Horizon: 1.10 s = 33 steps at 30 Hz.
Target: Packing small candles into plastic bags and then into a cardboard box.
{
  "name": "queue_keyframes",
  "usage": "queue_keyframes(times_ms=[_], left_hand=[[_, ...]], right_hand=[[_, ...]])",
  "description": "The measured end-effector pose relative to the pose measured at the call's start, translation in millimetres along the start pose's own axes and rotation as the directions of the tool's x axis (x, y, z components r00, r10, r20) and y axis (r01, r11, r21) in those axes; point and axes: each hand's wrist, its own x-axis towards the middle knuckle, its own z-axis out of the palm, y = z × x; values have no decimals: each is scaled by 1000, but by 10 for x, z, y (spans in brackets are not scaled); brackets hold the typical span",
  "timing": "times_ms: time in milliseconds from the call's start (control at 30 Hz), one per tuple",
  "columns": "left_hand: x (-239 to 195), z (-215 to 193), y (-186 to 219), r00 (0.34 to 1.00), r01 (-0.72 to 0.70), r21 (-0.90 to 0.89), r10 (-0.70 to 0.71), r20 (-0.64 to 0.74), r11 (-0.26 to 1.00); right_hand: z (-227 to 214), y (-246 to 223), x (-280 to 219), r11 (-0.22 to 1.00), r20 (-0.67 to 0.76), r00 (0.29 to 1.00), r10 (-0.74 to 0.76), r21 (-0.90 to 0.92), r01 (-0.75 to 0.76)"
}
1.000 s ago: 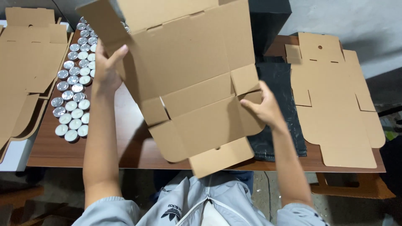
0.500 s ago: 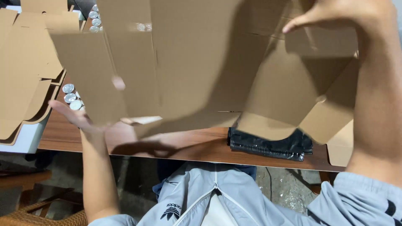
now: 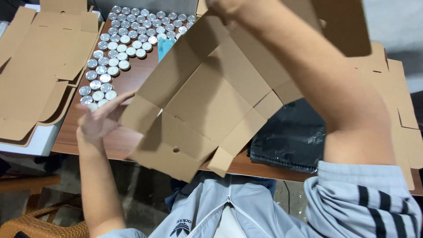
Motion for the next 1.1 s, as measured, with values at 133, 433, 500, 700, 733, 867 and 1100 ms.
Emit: queue_keyframes(times_ms=[133,433,500,700,733,867,1100], left_hand=[[499,120,254,897,441,636,-285,-338,633],[1058,-129,-319,891,285,697,85,-446,658],[995,-265,-452,894,230,718,148,-422,656],[862,-567,-822,897,50,539,199,-395,841],[855,-613,-885,887,51,495,188,-422,868],[880,-697,-1077,886,-2,511,238,-398,860],[897,-757,-1176,908,-28,425,201,-368,905]], right_hand=[[-724,-673,-288,994,64,998,13,-112,-6],[-1170,-1361,-218,902,-386,900,-200,-431,16],[-1352,-1377,-665,870,-572,770,-282,-490,-46],[-1682,-1542,-2086,928,-674,692,260,373,15],[-1642,-1535,-2286,852,-684,567,458,521,-59],[-562,-1394,-2906,391,-248,485,839,894,-219],[-290,-1336,-2890,-236,262,580,771,964,-122]])
